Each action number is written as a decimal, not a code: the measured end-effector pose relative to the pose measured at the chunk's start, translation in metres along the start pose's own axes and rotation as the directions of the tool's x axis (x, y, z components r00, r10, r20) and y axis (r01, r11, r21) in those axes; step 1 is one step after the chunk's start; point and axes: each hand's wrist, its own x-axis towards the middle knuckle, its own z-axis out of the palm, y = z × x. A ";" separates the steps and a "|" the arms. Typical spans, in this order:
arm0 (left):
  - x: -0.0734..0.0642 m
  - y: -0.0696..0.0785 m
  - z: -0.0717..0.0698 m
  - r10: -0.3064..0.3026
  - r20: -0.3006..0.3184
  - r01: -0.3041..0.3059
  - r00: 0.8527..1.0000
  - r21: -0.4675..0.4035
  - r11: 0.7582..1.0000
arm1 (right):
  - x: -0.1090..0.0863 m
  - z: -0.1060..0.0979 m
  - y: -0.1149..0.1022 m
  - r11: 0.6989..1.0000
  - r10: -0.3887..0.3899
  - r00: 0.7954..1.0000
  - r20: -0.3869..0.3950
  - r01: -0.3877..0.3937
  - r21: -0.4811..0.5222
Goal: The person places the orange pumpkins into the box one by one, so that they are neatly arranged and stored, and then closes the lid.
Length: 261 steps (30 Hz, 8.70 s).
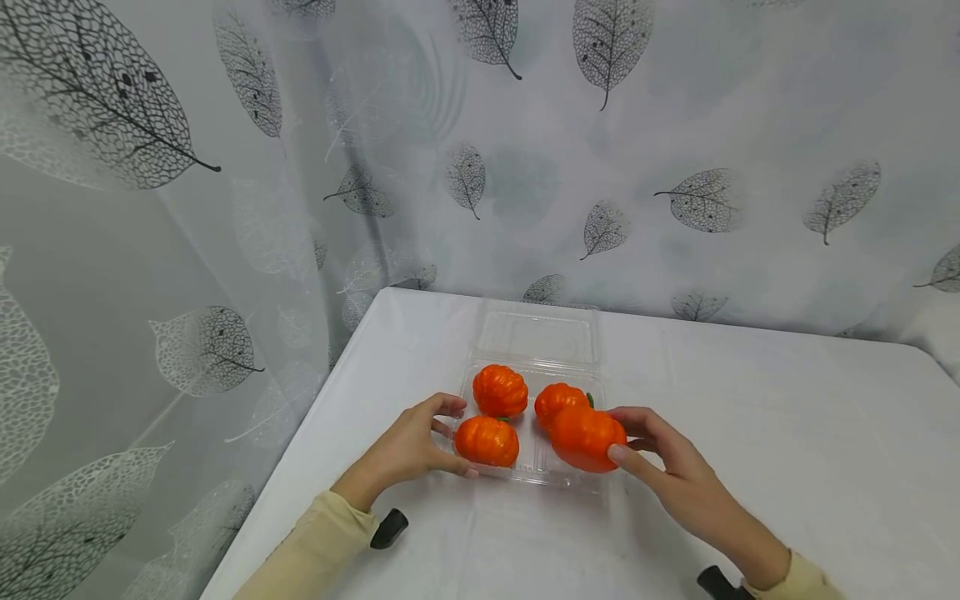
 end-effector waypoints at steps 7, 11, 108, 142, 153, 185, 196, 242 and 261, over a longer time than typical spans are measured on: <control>0.001 0.000 0.001 0.005 -0.002 -0.005 1.000 0.007 1.000 | 0.001 0.009 0.004 0.994 -0.013 0.999 -0.042 0.008 -0.109; 0.001 0.001 0.001 0.003 -0.003 -0.003 1.000 0.008 1.000 | 0.002 0.012 0.007 0.978 -0.013 0.998 -0.060 0.000 -0.209; 0.016 0.030 -0.019 0.122 -0.192 -0.118 0.974 0.031 0.993 | 0.023 0.018 0.005 0.802 -0.202 0.977 -0.062 0.129 -0.583; 0.099 0.099 -0.075 0.466 -0.213 -0.504 0.859 -0.521 0.689 | 0.142 -0.041 -0.030 0.870 0.038 0.977 -0.208 0.071 0.489; 0.131 0.042 -0.087 0.308 -0.046 -0.166 0.950 -0.911 0.377 | 0.146 -0.061 0.020 0.238 0.242 0.969 0.049 -0.108 0.965; 0.154 -0.024 -0.050 0.070 0.187 0.176 0.980 -0.975 0.136 | 0.136 -0.044 0.081 0.155 0.340 0.912 0.230 -0.296 0.943; 0.152 -0.015 -0.055 0.088 0.116 0.097 0.989 -0.977 0.187 | 0.142 -0.046 0.072 0.203 0.267 0.944 0.192 -0.250 0.947; 0.017 0.014 -0.065 0.096 0.228 -0.081 0.969 -0.070 0.994 | 0.013 -0.017 0.014 0.942 0.328 0.945 -0.014 -0.326 0.075; 0.009 -0.012 -0.043 -0.104 0.372 0.098 0.922 0.035 0.995 | -0.004 -0.009 0.032 0.849 0.490 0.821 0.294 -0.526 0.054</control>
